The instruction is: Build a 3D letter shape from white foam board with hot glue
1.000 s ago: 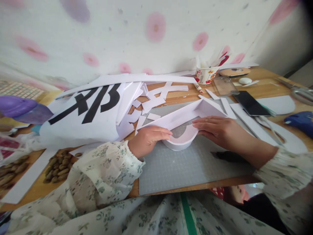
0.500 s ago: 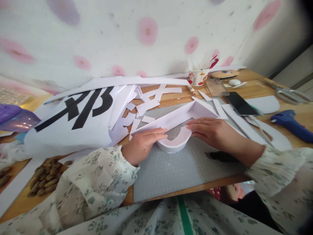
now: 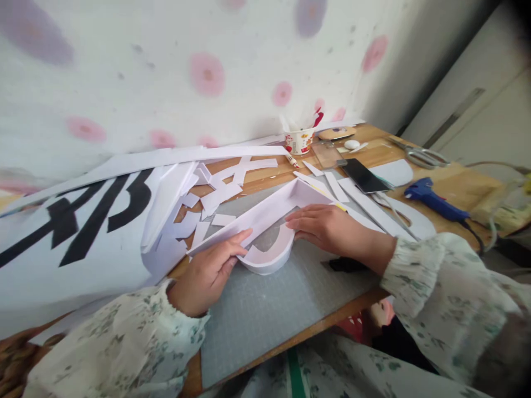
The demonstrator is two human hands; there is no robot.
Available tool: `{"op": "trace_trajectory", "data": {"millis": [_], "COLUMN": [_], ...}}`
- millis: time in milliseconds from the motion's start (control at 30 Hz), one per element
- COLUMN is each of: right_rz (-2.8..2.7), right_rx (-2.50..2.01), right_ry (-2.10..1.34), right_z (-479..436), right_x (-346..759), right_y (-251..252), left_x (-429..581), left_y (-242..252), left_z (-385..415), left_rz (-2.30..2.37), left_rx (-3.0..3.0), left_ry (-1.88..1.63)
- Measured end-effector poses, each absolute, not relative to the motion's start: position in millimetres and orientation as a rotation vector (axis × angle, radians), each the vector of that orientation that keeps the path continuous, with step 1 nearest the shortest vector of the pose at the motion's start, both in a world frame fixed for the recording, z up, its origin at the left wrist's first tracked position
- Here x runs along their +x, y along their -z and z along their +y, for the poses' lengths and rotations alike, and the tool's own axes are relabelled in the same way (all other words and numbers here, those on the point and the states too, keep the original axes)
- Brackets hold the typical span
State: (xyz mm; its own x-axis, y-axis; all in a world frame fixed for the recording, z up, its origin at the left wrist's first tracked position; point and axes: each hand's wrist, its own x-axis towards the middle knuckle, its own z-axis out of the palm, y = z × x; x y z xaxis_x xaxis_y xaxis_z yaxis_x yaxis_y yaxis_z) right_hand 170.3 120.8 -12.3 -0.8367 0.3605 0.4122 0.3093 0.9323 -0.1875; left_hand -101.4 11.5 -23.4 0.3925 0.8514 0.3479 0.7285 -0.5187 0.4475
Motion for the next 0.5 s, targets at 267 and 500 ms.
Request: {"op": "trace_trajectory", "data": {"millis": [267,500], "right_rz": [-2.702,-2.756], "right_rx": [-0.438,-0.472], "right_ry": [-0.148,-0.088], "right_z": [124.5,127.4], "right_x": [172.0,177.6], "right_y": [10.2,9.0], "left_x": [-105.8,-110.0], "left_y": [27.3,32.0], "left_z": [13.6,14.6], "left_rz": [1.42,1.413], "left_rx": [2.416,2.402], "left_ry": [-0.78,-0.781]}}
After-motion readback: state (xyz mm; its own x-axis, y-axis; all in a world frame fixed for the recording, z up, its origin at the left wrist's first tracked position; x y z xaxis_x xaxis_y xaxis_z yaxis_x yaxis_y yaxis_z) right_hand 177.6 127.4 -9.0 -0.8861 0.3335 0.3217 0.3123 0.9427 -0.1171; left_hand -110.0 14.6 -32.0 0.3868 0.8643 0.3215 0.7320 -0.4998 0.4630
